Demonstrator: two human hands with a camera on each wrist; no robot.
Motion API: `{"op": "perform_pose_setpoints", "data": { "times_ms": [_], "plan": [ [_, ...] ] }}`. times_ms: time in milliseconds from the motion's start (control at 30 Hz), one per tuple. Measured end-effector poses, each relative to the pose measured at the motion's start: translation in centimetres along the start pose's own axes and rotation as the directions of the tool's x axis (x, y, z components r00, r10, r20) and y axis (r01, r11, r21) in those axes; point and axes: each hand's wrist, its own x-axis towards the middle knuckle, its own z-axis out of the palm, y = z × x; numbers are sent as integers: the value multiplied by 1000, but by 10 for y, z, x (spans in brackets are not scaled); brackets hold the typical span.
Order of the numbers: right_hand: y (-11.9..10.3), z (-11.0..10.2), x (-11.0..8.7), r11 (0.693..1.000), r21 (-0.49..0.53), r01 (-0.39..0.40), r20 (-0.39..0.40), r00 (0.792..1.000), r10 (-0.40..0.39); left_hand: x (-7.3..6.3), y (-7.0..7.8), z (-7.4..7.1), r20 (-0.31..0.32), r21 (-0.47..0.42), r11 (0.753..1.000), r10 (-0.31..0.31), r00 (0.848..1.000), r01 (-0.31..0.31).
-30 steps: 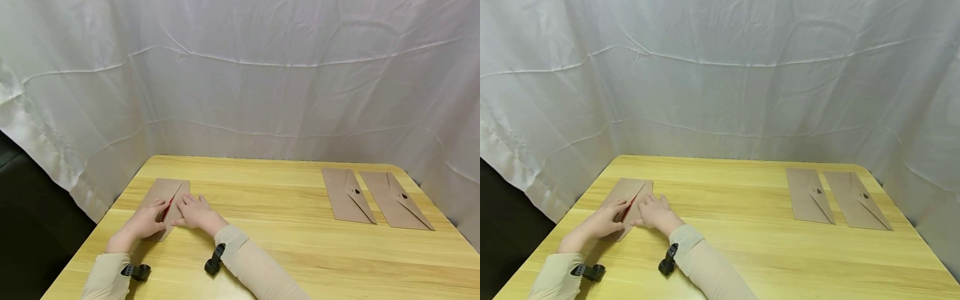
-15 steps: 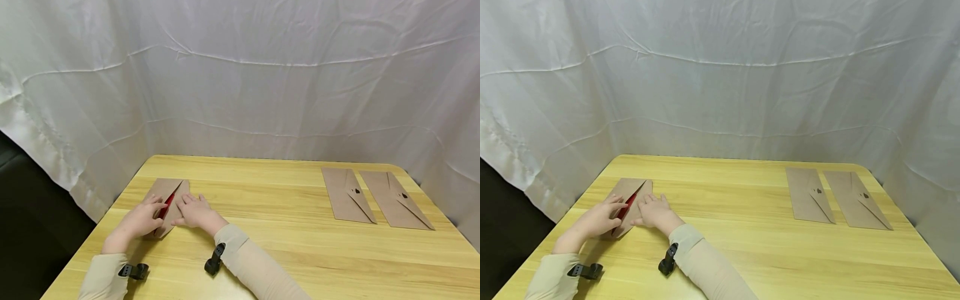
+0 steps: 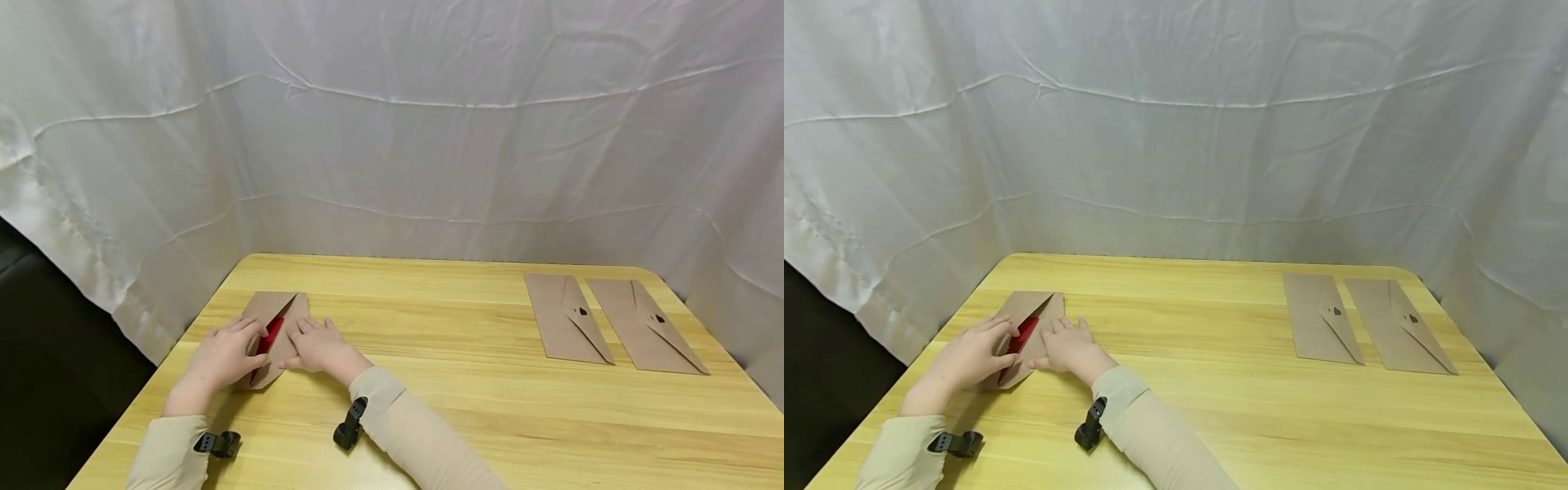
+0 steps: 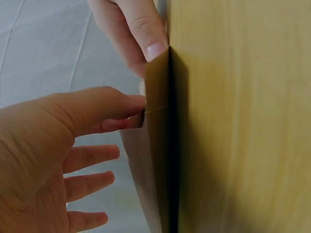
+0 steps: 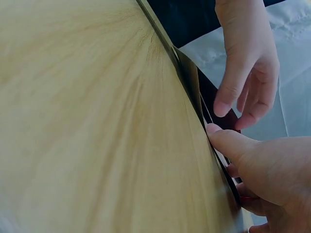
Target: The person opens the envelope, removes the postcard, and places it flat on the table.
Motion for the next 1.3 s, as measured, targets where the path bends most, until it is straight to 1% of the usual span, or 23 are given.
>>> {"op": "perform_pose_setpoints", "data": {
  "times_ms": [200,333,400,467,533,633,700,767,867,1000,1100,1200,1300],
  "plan": [
    [-1,0,0,1000,6,-2,3,1000,2,1,-6,4,23,-114,993,0,1000,3],
    [-1,-1,-1,1000,6,-4,7,1000,3,0,-7,4,17,-143,990,12,1000,-9],
    [-1,-1,-1,1000,4,-3,8,1000,3,-1,-7,3,24,-150,989,4,1000,0],
    [-1,-1,0,1000,1,-2,8,1000,2,-2,-6,3,47,-149,988,-24,999,30],
    [-1,-1,0,1000,-3,-1,5,1000,1,-3,-5,2,78,-138,988,-63,995,74],
    [0,0,1,1000,-3,1,3,1000,-1,-3,-5,0,130,-115,984,-124,984,139],
    [0,0,1,1000,2,1,2,1000,-1,-2,-5,-1,160,-104,980,-151,976,168],
    [0,1,1,1000,5,2,2,1000,-2,-2,-5,-1,181,-100,978,-165,970,185],
    [0,1,1,1000,-11,5,-4,1000,-5,-1,-5,-1,192,-101,977,-165,967,187],
    [-4,0,0,996,-88,31,-20,999,-33,-1,-6,0,195,-104,978,-158,968,181],
    [-9,0,-1,985,-162,63,-28,997,-69,-1,-6,1,195,-102,978,-158,968,181],
    [-15,0,-1,974,-206,96,-10,995,-100,-1,-7,1,193,-100,979,-156,969,178],
    [-18,1,-2,971,-209,114,25,993,-112,-1,-7,1,192,-98,980,-154,969,175]
  ]
}}
